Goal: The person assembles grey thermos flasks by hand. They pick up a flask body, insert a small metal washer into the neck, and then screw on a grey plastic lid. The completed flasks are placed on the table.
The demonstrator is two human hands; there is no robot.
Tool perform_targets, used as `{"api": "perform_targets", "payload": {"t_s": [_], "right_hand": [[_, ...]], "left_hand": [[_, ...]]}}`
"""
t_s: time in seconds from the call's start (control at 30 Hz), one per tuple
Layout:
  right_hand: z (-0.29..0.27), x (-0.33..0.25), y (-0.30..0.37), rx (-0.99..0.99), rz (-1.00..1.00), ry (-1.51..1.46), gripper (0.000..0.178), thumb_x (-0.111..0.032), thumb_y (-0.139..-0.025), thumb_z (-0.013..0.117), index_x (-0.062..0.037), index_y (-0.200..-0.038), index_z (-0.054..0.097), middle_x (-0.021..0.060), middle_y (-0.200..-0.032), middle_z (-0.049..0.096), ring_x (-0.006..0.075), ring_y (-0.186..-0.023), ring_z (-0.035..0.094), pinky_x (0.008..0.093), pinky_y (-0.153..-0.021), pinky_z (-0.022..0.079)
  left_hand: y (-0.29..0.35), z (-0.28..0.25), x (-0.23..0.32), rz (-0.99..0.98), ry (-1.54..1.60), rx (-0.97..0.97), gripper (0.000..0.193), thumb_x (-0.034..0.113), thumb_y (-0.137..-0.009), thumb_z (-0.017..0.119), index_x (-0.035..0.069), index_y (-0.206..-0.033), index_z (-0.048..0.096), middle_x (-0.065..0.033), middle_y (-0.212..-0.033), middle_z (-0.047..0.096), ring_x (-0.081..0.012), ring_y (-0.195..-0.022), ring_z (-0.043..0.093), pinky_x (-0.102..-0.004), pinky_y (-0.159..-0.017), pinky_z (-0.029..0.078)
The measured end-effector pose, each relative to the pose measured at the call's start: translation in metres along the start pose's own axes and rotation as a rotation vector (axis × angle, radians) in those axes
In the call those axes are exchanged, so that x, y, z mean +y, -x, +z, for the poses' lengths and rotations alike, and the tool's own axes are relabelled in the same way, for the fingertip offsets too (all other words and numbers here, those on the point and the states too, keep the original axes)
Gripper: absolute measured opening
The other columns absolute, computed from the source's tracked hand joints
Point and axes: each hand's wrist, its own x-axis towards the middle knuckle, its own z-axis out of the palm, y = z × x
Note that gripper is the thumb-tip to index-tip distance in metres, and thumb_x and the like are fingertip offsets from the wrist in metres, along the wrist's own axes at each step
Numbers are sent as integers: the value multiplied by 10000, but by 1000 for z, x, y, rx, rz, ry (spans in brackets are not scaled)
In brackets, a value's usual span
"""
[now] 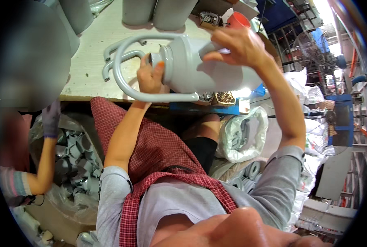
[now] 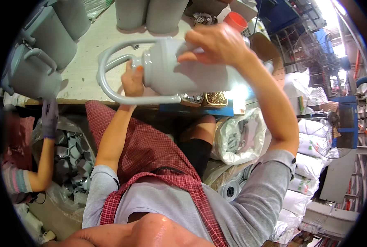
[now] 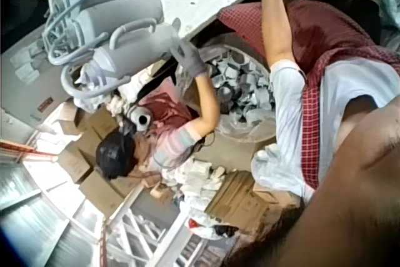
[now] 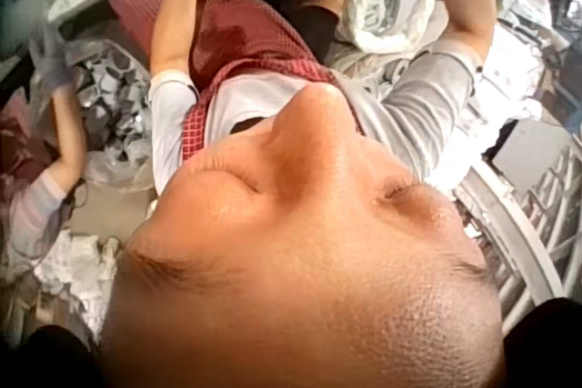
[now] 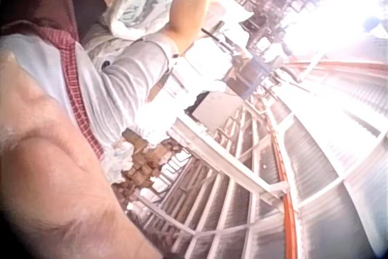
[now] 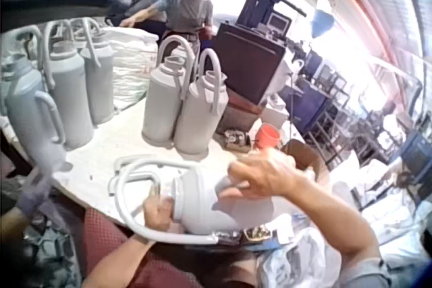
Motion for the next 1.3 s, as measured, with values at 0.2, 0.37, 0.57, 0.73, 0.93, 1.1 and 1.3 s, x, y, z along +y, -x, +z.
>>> {"api": "perform_targets", "payload": {"t_s": [0.2,0.37,0.57,0.73,0.93,1.1,1.3], "right_hand": [[1,-15,-56,237,-234,-49,423,-527,-806,661,-176,-1042,644,23,-862,608,243,-729,628,346,-592,490],[19,-70,-42,1022,235,-758,519,-91,-794,725,-21,-1276,544,136,-1098,623,229,-959,625,337,-847,499],[181,-111,-114,524,313,-753,684,-91,-822,664,-43,-1429,352,233,-1345,458,349,-1240,480,468,-987,431],[307,-77,-195,-229,456,-273,825,-137,-721,705,-79,-1450,322,217,-1419,383,410,-1328,378,682,-1023,283],[276,-130,-169,-299,276,-384,469,-80,-672,696,-44,-1120,561,156,-1055,631,328,-1070,594,498,-843,498],[213,-199,-72,-175,412,-661,397,-183,-751,662,6,-1050,482,230,-928,625,394,-831,648,475,-701,511],[97,-213,147,-97,858,-962,546,-184,-640,729,-74,-1134,525,183,-1001,624,389,-916,636,449,-788,520]], "left_hand": [[1,-96,19,-135,-158,205,506,288,-1001,509,43,-562,446,-3,-502,409,-131,-482,324,-353,-766,451],[48,-252,113,-502,17,812,355,260,-975,419,-15,-1083,616,-130,-1044,653,-220,-901,653,-351,-803,549],[111,-312,203,-603,20,967,818,656,-886,334,13,-1386,413,-200,-1399,422,-375,-1213,494,-490,-991,441],[137,-311,195,-573,-145,767,700,563,-937,349,-41,-1244,524,-189,-1216,547,-315,-1040,580,-424,-867,492],[151,-328,170,-563,-93,690,650,517,-942,394,-63,-1142,610,-181,-1067,653,-264,-934,642,-378,-837,503],[134,-325,139,-623,82,694,643,513,-946,391,-57,-1155,602,-179,-1080,648,-265,-946,638,-378,-845,502],[120,-304,122,-682,203,632,635,509,-951,387,-51,-1170,591,-176,-1096,641,-266,-960,633,-379,-855,499]]}}
